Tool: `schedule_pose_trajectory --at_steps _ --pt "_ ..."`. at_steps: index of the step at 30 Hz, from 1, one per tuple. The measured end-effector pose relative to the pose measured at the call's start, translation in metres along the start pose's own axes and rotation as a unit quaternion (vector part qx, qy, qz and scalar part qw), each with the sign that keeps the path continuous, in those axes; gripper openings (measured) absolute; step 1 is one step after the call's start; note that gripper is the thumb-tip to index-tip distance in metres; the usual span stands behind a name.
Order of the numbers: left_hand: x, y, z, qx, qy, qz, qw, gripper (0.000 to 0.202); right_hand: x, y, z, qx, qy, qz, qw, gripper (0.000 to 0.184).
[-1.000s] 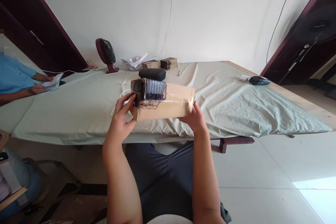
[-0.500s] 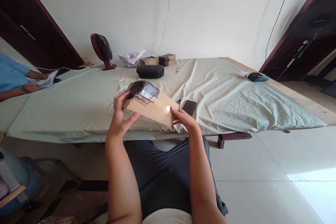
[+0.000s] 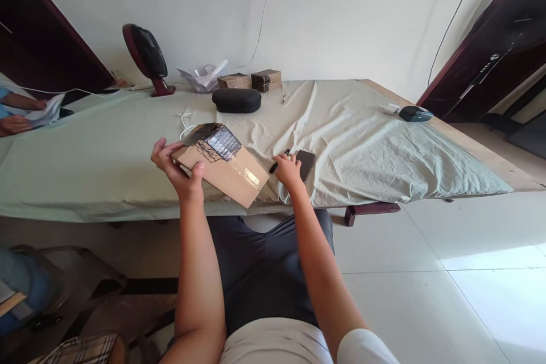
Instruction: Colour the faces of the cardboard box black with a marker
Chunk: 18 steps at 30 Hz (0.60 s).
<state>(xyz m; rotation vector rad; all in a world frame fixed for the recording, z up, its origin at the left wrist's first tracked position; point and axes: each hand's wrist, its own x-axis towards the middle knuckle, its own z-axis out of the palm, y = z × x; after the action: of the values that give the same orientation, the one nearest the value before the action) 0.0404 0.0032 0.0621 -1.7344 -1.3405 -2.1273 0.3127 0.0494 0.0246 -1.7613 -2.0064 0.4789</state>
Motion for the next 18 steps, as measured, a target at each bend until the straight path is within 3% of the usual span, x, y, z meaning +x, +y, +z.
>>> schedule_pose_trajectory --at_steps 7,11,18 --pt "-0.005 -0.01 0.013 -0.062 -0.054 0.005 0.997 0.079 0.022 0.007 -0.007 -0.161 -0.043 -0.074 0.983 0.038" --pt "-0.009 -0.009 0.022 -0.084 -0.112 -0.009 0.99 0.082 0.02 0.0 -0.009 -0.21 -0.058 -0.057 0.974 0.042" --pt "-0.011 -0.008 0.023 -0.083 -0.153 -0.049 0.984 0.094 0.016 -0.006 -0.006 -0.255 -0.077 -0.016 0.964 0.046"
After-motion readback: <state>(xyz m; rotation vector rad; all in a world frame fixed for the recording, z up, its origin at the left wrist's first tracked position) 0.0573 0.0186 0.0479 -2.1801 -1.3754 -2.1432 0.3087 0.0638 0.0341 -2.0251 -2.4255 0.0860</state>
